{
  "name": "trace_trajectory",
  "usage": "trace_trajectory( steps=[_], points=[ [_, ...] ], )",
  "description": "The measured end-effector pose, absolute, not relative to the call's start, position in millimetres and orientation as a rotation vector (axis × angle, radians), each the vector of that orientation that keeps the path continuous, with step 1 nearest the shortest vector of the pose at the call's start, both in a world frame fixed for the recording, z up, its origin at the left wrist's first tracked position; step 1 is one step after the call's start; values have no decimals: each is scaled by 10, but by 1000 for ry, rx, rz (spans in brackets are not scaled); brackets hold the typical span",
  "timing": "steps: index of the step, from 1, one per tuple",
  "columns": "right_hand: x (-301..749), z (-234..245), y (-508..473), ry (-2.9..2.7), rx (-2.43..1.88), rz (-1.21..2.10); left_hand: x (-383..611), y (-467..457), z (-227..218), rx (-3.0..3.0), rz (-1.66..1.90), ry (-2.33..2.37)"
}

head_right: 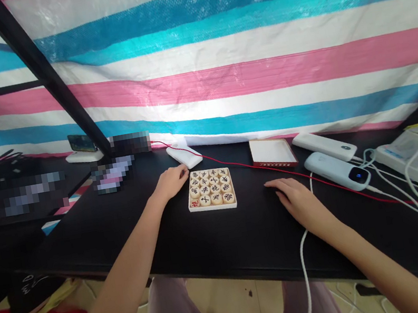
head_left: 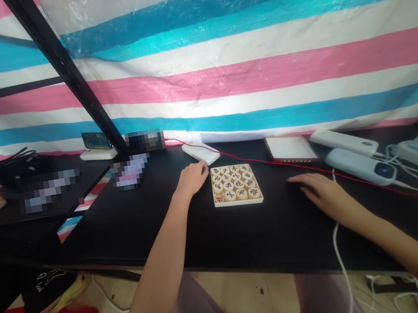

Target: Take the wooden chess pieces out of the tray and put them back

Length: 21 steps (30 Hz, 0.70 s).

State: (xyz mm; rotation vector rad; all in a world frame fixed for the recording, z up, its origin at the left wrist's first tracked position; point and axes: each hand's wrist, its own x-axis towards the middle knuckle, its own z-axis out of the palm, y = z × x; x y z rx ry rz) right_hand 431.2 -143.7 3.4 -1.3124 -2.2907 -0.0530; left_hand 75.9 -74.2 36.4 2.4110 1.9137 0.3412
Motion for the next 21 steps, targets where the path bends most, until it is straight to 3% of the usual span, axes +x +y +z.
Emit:
trace_trajectory(
  steps=[5, 12, 21],
  points=[
    [4281, 17, -1522, -2193, -1272, 56, 761, -746, 355, 2397, 339, 1931],
    [4558, 78, -1773, -2204, -1483, -144, 744, -710, 315, 2437, 371, 1915],
    [4618, 175, -1994, -2012, -1447, 188, 752, -723, 354, 2419, 358, 1917]
  ],
)
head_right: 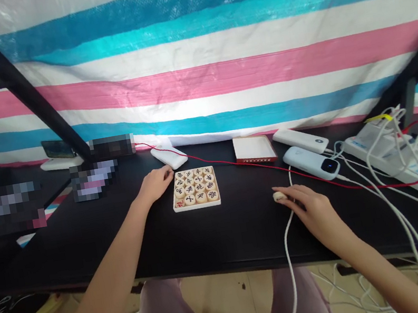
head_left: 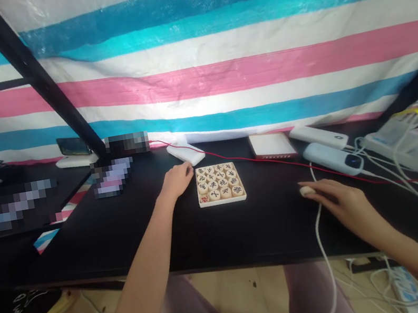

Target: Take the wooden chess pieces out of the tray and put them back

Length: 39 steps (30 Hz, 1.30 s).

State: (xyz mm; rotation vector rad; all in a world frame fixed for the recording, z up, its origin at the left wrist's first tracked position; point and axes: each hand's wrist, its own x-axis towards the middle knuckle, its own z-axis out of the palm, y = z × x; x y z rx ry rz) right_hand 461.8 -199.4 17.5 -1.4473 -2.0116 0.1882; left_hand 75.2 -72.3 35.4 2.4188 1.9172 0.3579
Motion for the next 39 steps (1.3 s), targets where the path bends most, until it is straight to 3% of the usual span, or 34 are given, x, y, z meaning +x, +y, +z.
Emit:
trace_trajectory(
  steps=[9, 17, 39],
  points=[
    [3478, 671, -1653, -2118, -1146, 654, 776, -754, 383, 2383, 320, 1953],
    [2632, 695, -1327, -2379, -1092, 387, 748, -747, 342, 2431, 367, 1909],
    [2571, 486, -1275, -2401, -1014, 261, 740, -717, 314, 2441, 371, 1881]
  ],
)
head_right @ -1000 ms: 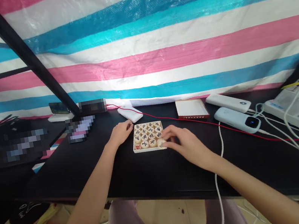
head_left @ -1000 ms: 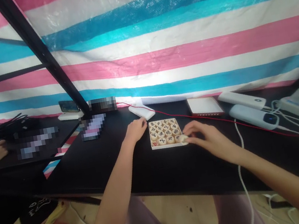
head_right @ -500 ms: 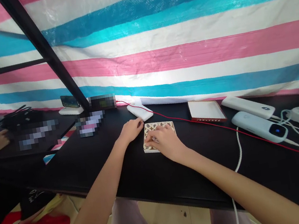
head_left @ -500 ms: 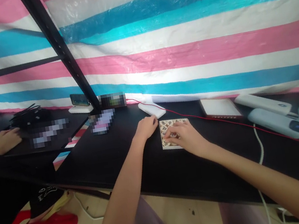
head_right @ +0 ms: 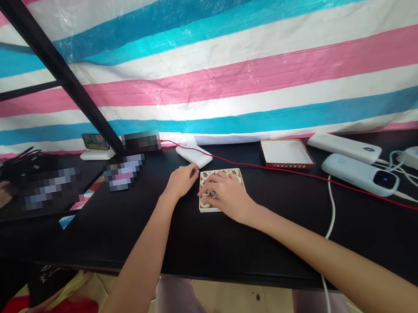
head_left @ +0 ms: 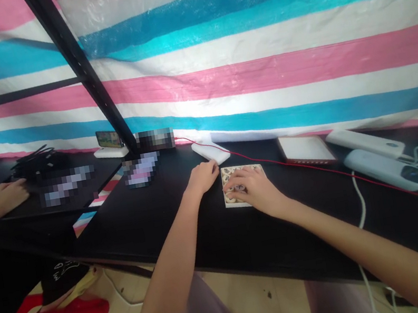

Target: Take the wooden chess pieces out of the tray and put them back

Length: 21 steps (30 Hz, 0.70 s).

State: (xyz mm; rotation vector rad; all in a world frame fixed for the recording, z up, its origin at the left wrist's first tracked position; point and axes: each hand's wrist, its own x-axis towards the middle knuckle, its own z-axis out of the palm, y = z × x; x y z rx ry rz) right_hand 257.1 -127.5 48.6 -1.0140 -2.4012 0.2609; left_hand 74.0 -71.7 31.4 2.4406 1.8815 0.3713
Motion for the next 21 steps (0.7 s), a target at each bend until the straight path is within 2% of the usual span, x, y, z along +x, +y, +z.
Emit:
trace_trajectory(
  steps=[7, 12, 16, 21],
  points=[
    [3149, 639, -1091, -2269, -1183, 28, 738, -707, 307, 2432, 360, 1888],
    [4116, 387, -895, -2208, -1481, -483, 730, -666, 266, 2434, 363, 1891],
    [4517, 183, -931, -2294, -1555, -475, 728, -671, 268, 2432, 370, 1897],
    [4469, 255, -967, -2260, -1524, -419, 728, -716, 301, 2445, 393, 1901]
  ],
)
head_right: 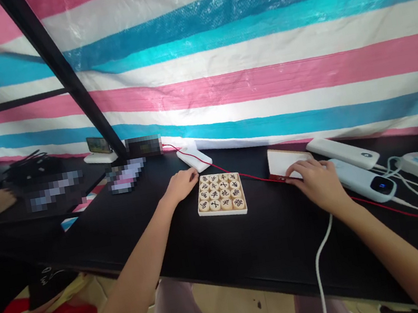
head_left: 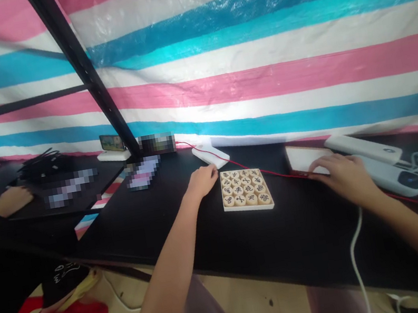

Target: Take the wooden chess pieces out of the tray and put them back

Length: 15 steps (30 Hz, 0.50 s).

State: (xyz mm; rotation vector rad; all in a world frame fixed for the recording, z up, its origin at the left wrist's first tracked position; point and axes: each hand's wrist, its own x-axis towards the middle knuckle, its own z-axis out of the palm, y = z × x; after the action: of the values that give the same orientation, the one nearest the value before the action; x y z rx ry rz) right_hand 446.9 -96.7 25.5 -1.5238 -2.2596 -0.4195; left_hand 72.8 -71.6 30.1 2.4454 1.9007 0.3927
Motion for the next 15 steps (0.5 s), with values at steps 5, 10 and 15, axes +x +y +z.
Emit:
trace_trajectory(
  steps=[5, 10, 15],
  points=[
    [4364, 455, -967, -1956, -1482, -113, 732, -740, 325, 2435, 383, 1910],
    [4121, 730, -1121, -1606, -1219, 410, 736, -729, 306, 2437, 386, 1921],
    [3738, 983, -1319, -1266, -889, 1074, 740, -767, 368, 2422, 628, 1990]
  ],
)
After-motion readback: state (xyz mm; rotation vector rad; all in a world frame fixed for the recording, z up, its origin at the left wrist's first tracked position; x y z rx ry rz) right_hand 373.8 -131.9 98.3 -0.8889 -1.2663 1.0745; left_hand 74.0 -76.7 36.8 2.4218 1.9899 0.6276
